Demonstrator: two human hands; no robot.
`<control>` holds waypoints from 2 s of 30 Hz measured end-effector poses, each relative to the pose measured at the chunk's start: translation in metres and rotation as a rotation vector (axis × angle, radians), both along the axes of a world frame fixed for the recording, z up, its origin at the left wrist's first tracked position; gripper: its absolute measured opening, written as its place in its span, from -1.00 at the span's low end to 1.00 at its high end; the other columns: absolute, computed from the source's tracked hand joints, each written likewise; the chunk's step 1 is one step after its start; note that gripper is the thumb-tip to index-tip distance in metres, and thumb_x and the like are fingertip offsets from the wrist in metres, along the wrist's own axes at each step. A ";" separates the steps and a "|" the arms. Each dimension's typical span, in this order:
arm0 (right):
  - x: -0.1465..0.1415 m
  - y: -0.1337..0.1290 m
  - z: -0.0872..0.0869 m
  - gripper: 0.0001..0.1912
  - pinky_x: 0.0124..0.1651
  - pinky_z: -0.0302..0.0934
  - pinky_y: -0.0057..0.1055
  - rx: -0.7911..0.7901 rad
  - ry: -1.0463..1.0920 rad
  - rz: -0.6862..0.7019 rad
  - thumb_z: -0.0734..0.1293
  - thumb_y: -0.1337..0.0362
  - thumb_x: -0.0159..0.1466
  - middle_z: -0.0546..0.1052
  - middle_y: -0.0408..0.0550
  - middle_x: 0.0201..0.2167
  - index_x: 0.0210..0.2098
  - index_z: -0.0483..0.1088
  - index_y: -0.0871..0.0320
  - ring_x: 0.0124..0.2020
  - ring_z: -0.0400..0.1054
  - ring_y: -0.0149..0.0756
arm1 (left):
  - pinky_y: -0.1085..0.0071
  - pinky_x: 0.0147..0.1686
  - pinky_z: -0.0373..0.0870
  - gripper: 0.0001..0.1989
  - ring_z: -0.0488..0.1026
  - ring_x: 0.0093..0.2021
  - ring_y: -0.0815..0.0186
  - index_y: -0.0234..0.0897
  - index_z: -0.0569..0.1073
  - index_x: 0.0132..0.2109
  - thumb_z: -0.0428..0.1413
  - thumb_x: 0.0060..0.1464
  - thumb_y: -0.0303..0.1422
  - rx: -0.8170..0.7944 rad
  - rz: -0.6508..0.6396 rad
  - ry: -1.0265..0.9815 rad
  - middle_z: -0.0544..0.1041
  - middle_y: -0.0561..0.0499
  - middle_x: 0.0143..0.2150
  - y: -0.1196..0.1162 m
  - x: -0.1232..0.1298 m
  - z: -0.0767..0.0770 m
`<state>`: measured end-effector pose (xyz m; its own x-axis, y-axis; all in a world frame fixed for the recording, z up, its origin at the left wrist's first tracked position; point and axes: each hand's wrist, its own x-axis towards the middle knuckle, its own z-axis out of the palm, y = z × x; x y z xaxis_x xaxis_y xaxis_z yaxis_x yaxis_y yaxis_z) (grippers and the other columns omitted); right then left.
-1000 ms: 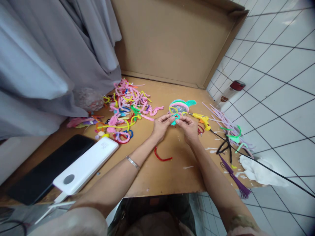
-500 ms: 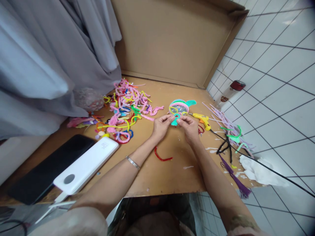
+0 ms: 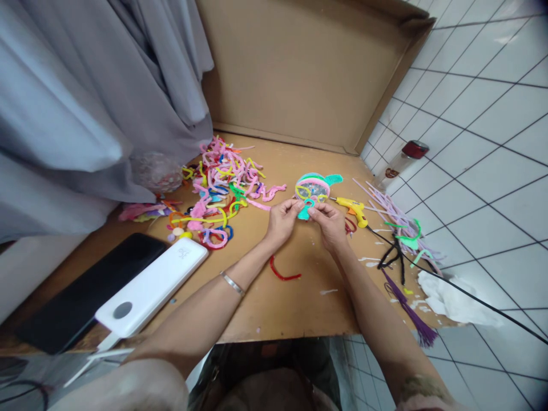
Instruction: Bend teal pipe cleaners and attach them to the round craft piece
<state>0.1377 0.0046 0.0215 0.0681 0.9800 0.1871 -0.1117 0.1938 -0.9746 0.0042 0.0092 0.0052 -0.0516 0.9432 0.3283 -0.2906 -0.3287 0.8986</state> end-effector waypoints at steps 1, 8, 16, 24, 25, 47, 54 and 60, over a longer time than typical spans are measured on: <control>0.000 0.000 0.000 -0.56 -0.30 0.28 -0.34 0.002 0.005 0.005 0.63 -0.03 -0.18 0.47 -0.19 -0.58 -0.51 0.48 0.12 -0.52 0.29 -0.39 | 0.43 -0.33 0.38 -0.60 0.41 -0.44 0.36 -0.31 0.56 -0.42 0.29 -0.01 -0.02 0.004 0.000 0.006 0.55 0.03 -0.49 -0.001 0.000 0.001; -0.002 -0.002 0.001 -0.56 -0.35 0.25 -0.37 -0.018 0.031 -0.005 0.61 -0.04 -0.20 0.42 -0.21 -0.64 -0.59 0.43 0.12 -0.55 0.24 -0.41 | 0.43 -0.32 0.39 -0.60 0.40 -0.45 0.36 -0.32 0.53 -0.45 0.26 0.03 -0.03 0.015 -0.019 0.030 0.53 0.04 -0.51 -0.004 0.000 0.003; -0.002 -0.001 0.001 -0.56 -0.39 0.17 -0.43 -0.003 0.065 -0.012 0.62 0.00 -0.19 0.38 -0.24 -0.64 -0.58 0.41 0.14 -0.56 0.18 -0.46 | 0.43 -0.26 0.39 -0.64 0.44 -0.38 0.35 -0.33 0.57 -0.34 0.32 -0.04 -0.07 -0.006 -0.065 0.010 0.58 0.02 -0.40 0.000 0.003 -0.004; -0.002 -0.003 -0.003 -0.60 -0.32 0.24 -0.41 0.012 -0.011 0.034 0.59 0.01 -0.08 0.45 -0.22 -0.57 -0.51 0.42 0.12 -0.50 0.26 -0.42 | 0.43 -0.28 0.37 -0.66 0.42 -0.40 0.36 -0.32 0.54 -0.38 0.26 0.02 -0.09 0.040 -0.006 0.109 0.56 0.02 -0.43 0.002 0.000 -0.008; -0.003 -0.003 -0.004 -0.61 -0.30 0.26 -0.40 0.022 -0.020 0.026 0.59 0.01 -0.07 0.46 -0.21 -0.55 -0.49 0.44 0.12 -0.48 0.28 -0.41 | 0.43 -0.29 0.36 -0.66 0.41 -0.41 0.37 -0.32 0.53 -0.39 0.26 0.03 -0.09 0.040 0.002 0.114 0.55 0.03 -0.44 0.002 0.000 -0.009; -0.002 0.009 -0.026 -0.63 -0.37 0.10 -0.42 0.167 -0.206 -0.062 0.46 -0.01 0.09 0.32 -0.21 -0.56 -0.53 0.33 0.12 -0.47 0.15 -0.39 | 0.43 -0.32 0.32 -0.77 0.39 -0.37 0.34 -0.31 0.53 -0.34 0.20 0.07 -0.20 0.087 0.113 0.244 0.53 0.00 -0.40 0.003 0.001 -0.019; 0.000 0.009 -0.035 -0.64 -0.36 0.12 -0.42 0.138 -0.132 -0.031 0.49 0.01 0.07 0.34 -0.23 -0.57 -0.53 0.34 0.11 -0.49 0.17 -0.41 | 0.43 -0.35 0.32 -0.72 0.39 -0.41 0.34 -0.30 0.52 -0.42 0.18 0.10 -0.17 0.051 0.116 0.268 0.52 0.02 -0.46 0.005 0.000 -0.021; 0.000 0.008 -0.031 -0.61 -0.30 0.19 -0.39 0.100 -0.095 -0.029 0.51 -0.05 0.02 0.41 -0.20 -0.55 -0.51 0.38 0.12 -0.47 0.22 -0.39 | 0.42 -0.30 0.33 -0.69 0.43 -0.35 0.32 -0.30 0.54 -0.40 0.17 0.13 -0.14 0.067 0.117 0.289 0.56 -0.01 -0.41 0.002 0.000 -0.017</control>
<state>0.1377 0.0125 -0.0098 0.0734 0.9540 0.2907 -0.0133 0.2924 -0.9562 0.0044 0.0114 -0.0116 -0.0539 0.9123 0.4059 0.0169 -0.4056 0.9139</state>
